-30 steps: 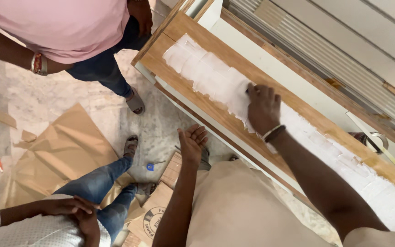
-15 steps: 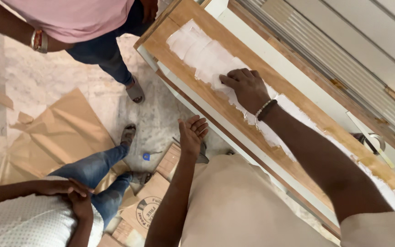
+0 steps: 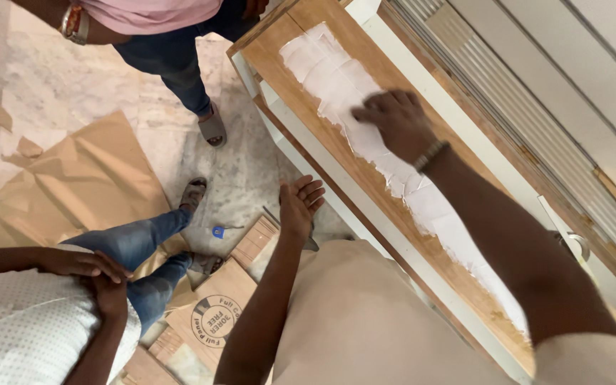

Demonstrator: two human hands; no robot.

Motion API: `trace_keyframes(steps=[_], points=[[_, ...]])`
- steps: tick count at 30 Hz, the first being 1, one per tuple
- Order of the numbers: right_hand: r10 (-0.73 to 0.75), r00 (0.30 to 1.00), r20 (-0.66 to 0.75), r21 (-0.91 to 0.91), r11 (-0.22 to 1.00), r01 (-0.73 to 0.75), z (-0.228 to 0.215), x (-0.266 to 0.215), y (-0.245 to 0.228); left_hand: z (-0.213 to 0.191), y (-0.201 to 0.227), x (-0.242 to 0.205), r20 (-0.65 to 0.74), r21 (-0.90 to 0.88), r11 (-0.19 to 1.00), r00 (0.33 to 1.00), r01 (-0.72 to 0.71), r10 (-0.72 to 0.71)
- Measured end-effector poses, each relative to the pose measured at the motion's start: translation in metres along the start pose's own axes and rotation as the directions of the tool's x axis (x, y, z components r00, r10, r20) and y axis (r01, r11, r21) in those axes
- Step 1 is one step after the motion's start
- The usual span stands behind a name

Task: The person scoops white wood filler from a yellow bucket using a stick and applies it to a wooden shelf. They then use a small card to spread and smooth the filler along the length of the shelf. Finally, they place a long metal strip onto the treated surface.

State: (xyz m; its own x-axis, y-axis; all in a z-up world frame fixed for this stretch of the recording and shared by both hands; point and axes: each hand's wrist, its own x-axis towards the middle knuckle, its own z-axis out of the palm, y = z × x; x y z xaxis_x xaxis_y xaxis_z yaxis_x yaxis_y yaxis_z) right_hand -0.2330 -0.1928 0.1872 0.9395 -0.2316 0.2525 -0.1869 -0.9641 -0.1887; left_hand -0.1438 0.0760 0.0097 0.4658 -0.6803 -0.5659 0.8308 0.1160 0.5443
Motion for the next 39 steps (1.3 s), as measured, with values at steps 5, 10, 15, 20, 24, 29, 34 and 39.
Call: trace_keyframes(steps=[5, 10, 15, 20, 24, 29, 34, 39], points=[[-0.137, 0.99, -0.022, -0.007, 0.991, 0.137, 0.031, 0.041, 0.01, 0.013, 0.003, -0.005, -0.02, 0.053, 0.999, 1.0, 0.006, -0.005], [-0.188, 0.975, 0.123, -0.004, 0.982, 0.19, 0.02, -0.002, 0.021, 0.003, -0.005, -0.008, -0.068, 0.015, 0.999, 0.997, 0.034, -0.033], [-0.161, 0.963, 0.218, 0.037, 0.987, 0.157, -0.027, -0.077, 0.016, 0.006, -0.022, -0.018, -0.067, 0.021, 0.998, 0.996, 0.052, -0.051], [-0.107, 0.96, 0.259, 0.051, 0.994, 0.097, -0.068, -0.157, 0.007, 0.018, -0.046, -0.027, 0.006, 0.082, 0.995, 0.998, 0.058, -0.058], [-0.004, 0.979, 0.204, 0.092, 0.996, -0.015, -0.092, -0.213, -0.001, 0.031, -0.068, -0.034, 0.026, 0.144, 0.989, 0.999, 0.042, -0.047], [0.062, 0.995, 0.08, 0.084, 0.994, -0.069, -0.08, -0.23, -0.007, 0.048, -0.09, -0.035, 0.058, 0.129, 0.985, 0.991, 0.111, -0.119], [0.153, 0.969, 0.195, 0.05, 0.985, -0.166, -0.099, -0.283, -0.026, 0.056, -0.094, -0.035, 0.097, 0.154, 0.985, 0.99, 0.081, -0.097], [0.186, 0.967, 0.172, 0.085, 0.976, -0.202, -0.119, -0.26, -0.033, 0.07, -0.09, -0.015, 0.079, 0.053, 0.993, 0.99, 0.11, -0.114]])
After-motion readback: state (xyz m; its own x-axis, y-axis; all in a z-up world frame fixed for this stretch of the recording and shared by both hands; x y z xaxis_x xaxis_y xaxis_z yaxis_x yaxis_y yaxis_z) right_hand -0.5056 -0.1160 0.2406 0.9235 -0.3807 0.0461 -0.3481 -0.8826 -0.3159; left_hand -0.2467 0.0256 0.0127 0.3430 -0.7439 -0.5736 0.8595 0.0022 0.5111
